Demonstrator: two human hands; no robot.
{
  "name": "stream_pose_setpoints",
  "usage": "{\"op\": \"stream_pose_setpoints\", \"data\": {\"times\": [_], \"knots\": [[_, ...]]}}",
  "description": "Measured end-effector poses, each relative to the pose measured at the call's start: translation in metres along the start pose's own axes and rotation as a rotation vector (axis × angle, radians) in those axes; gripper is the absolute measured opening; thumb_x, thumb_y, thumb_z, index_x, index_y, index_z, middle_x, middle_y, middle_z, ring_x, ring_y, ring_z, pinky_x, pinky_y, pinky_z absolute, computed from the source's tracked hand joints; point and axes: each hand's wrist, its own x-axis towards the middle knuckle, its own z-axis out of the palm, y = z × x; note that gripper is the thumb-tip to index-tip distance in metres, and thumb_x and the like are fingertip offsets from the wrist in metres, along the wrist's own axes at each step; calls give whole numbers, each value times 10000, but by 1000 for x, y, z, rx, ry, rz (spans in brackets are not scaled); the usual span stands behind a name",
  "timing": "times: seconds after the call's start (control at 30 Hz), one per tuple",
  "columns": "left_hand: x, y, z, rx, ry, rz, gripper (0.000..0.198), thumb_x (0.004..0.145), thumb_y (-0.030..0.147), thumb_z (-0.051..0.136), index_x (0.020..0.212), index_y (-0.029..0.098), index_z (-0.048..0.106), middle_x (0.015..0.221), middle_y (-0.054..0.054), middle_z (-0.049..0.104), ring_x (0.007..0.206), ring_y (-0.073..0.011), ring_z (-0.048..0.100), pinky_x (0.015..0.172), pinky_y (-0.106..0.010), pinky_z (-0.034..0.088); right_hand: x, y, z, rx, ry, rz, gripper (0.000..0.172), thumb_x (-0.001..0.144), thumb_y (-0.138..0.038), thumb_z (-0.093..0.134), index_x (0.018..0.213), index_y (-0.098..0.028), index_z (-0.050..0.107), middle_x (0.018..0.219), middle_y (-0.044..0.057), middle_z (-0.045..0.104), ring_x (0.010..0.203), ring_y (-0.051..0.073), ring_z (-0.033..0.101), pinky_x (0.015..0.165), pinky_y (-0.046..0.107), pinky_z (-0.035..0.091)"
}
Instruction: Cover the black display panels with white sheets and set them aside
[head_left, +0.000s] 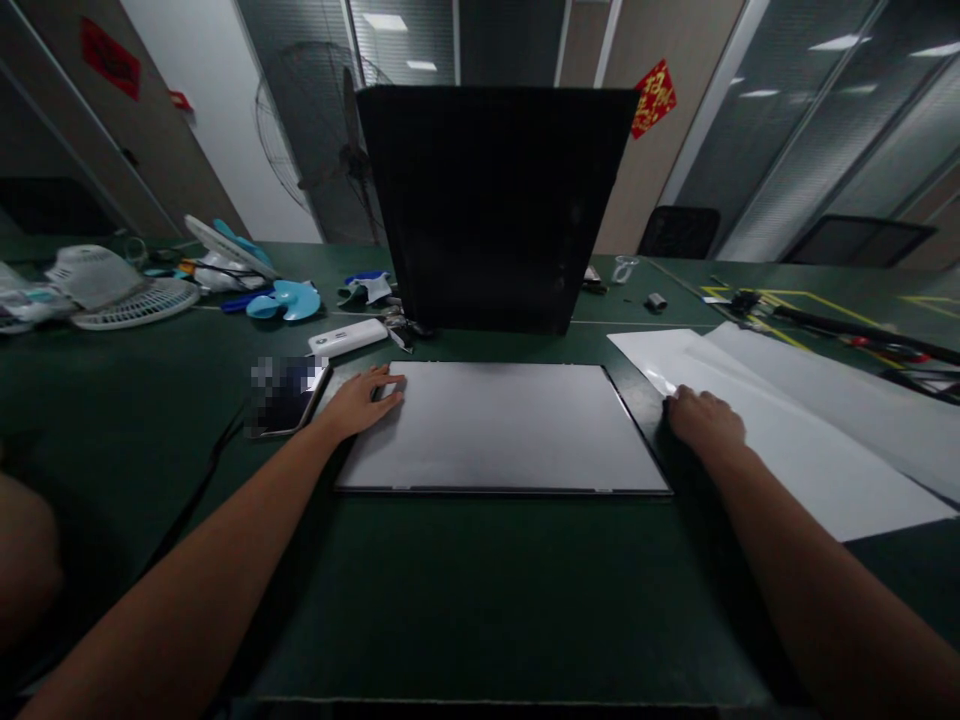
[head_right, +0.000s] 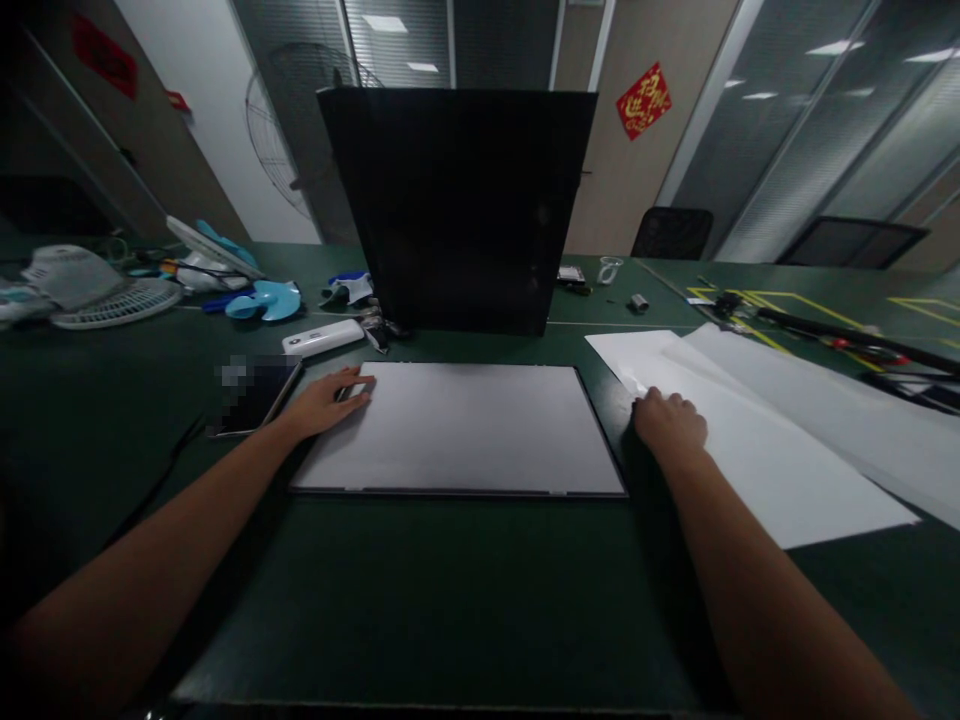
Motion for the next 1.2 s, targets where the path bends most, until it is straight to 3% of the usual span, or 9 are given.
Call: {"op": "stream_pose_setpoints", "data": {"times": [0.37, 0.57, 0.73, 0.83, 1.03, 1.2], "knots": [[-2, 7, -7, 25, -37, 12, 574, 991, 526, 513, 1475, 254, 657, 1682, -80, 467, 1558, -305, 428, 1291, -482, 306, -1, 1, 0, 3, 92, 17, 625, 1051, -516, 341, 1422, -80, 594, 1309, 342, 625, 1242, 492, 606, 918, 608, 526], [-4, 9, -7, 23, -27, 15, 565, 989, 509, 526, 1477, 257, 659, 1661, -61, 501, 1540, -303, 454, 1289, -464, 322, 2, 10, 3, 89, 162, 34, 636, 1007, -354, 275, 1466, -70, 610, 1311, 375, 618, 1253, 528, 584, 907, 652, 512], [-3, 6, -6, 23, -3, 30, 551, 985, 514, 543, 1453, 257, 682, 1646, -71, 520, 1515, -312, 488, 1278, -448, 348, 1, 3, 3, 100, 121, 41, 834, 977, -689, 306, 1471, -90, 611, 1405, 358, 581, 1332, 548, 516, 995, 712, 458], [-3, 3, -5, 22, 0, 39, 556, 986, 530, 537, 1449, 259, 682, 1645, -71, 522, 1510, -324, 493, 1275, -473, 356, 1, -1, 5, 83, 83, 30, 903, 971, -773, 259, 1410, -84, 644, 1405, 354, 577, 1363, 538, 495, 1038, 740, 413], [-2, 1, -2, 28, 6, 51, 558, 993, 548, 531, 1455, 271, 675, 1648, -64, 519, 1510, -325, 494, 1279, -483, 353, -2, -5, 3, 76, 22, -4, 819, 1016, -716, 203, 1498, -182, 594, 1426, 301, 581, 1324, 492, 555, 1011, 665, 473], [-3, 2, -3, 49, 9, 51, 556, 996, 530, 524, 1464, 266, 669, 1645, -67, 523, 1502, -329, 504, 1272, -480, 364, -8, -13, -4, 47, 25, 0, 733, 1048, -632, 235, 1544, -181, 532, 1404, 269, 605, 1326, 465, 569, 1004, 642, 491]]}}
